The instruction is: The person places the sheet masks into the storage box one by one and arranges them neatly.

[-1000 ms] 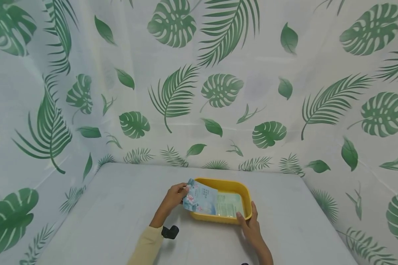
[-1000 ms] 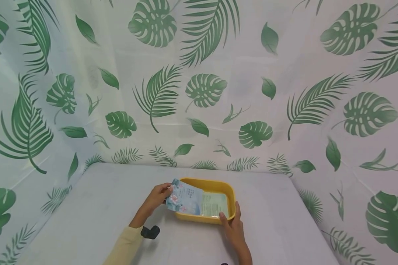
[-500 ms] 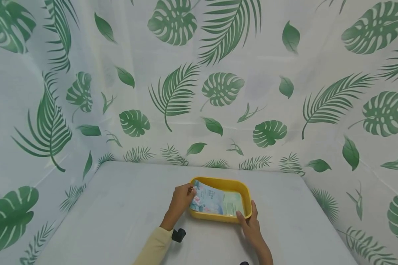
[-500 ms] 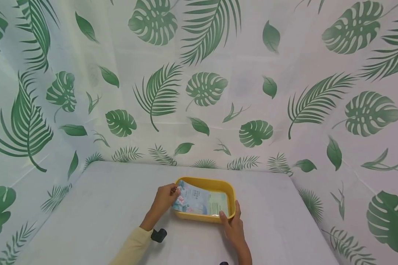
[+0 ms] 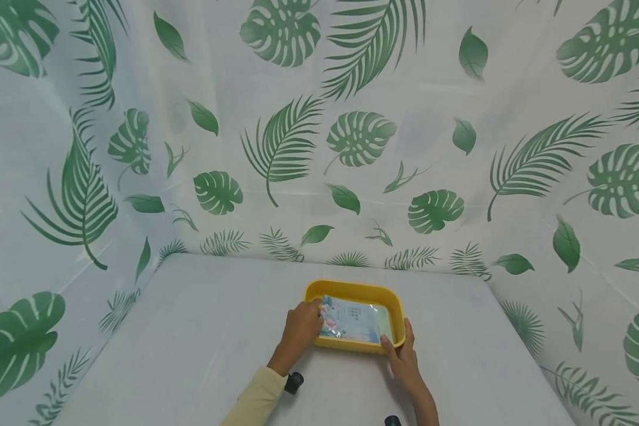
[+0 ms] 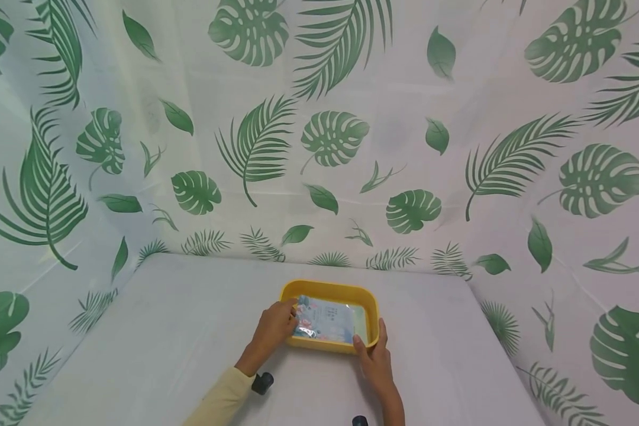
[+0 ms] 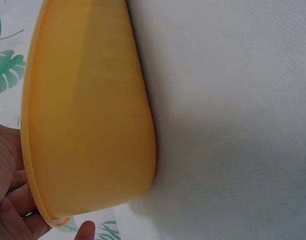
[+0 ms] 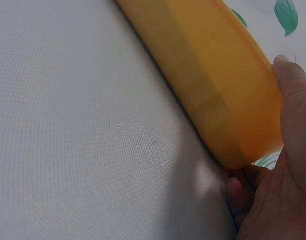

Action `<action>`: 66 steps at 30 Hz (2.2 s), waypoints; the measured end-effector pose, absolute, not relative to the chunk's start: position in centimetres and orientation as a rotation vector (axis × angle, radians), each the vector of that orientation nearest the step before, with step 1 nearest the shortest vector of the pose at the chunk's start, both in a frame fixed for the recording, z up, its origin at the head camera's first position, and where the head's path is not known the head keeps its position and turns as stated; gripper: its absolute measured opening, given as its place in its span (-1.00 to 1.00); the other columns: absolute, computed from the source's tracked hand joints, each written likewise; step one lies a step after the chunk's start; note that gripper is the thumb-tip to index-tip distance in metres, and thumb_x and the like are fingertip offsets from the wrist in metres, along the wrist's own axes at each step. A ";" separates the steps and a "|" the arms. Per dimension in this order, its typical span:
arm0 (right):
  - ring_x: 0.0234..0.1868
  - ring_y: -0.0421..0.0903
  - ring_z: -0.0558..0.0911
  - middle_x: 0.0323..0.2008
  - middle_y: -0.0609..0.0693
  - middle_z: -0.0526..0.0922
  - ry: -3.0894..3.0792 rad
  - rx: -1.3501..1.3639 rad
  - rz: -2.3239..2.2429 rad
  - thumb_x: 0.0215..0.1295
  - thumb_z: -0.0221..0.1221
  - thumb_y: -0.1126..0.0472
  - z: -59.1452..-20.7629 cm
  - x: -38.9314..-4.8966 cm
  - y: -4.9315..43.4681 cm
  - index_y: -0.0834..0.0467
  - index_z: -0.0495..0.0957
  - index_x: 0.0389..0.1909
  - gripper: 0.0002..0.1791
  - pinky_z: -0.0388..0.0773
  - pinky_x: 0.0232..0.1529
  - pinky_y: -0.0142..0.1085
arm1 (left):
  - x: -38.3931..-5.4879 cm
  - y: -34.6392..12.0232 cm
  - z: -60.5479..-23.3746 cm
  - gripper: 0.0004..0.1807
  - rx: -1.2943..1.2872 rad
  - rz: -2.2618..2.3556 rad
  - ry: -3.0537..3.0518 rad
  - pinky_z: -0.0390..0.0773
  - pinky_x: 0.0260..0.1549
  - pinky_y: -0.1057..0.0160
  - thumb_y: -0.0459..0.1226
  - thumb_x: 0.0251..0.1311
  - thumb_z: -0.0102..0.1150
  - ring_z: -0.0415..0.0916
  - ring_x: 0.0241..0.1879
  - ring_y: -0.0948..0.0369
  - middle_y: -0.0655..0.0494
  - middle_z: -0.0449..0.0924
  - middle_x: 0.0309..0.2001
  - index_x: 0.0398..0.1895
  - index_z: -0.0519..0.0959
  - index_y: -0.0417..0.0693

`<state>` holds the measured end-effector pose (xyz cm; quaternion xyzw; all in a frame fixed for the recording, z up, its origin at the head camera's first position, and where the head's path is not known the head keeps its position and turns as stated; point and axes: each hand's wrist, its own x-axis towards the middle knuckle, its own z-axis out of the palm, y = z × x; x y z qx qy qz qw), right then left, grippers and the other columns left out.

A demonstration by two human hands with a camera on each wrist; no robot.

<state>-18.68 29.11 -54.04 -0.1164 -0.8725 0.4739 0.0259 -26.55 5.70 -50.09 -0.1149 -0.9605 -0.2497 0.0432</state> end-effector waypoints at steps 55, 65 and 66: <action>0.44 0.45 0.04 0.46 0.50 -0.07 -2.713 -0.355 1.435 0.47 -0.02 -0.08 -53.9 -18.8 28.7 0.15 -0.48 0.52 -0.04 0.00 0.41 0.21 | -25.7 4.5 -51.2 -0.72 -0.739 -0.847 -2.936 0.51 -0.01 -0.05 -0.17 0.43 0.00 0.45 0.16 0.06 0.11 0.68 -0.01 0.07 0.62 0.01; 0.45 0.45 0.00 0.46 0.51 -0.10 -2.713 -0.360 1.448 0.48 -0.03 -0.10 -54.3 -18.9 29.0 0.16 -0.48 0.51 -0.04 -0.05 0.43 0.21 | -25.8 4.9 -51.9 -0.72 -0.686 -0.828 -2.936 0.51 -0.04 -0.01 -0.18 0.43 0.00 0.46 0.11 0.08 0.13 0.69 -0.06 0.06 0.63 0.03; 0.45 0.45 0.00 0.46 0.51 -0.10 -2.715 -0.361 1.446 0.48 -0.03 -0.11 -54.3 -18.9 29.0 0.17 -0.48 0.51 -0.04 -0.05 0.43 0.21 | -25.8 4.9 -52.0 -0.72 -0.675 -0.825 -2.938 0.51 -0.05 -0.01 -0.18 0.44 -0.01 0.46 0.10 0.09 0.13 0.69 -0.06 0.06 0.63 0.04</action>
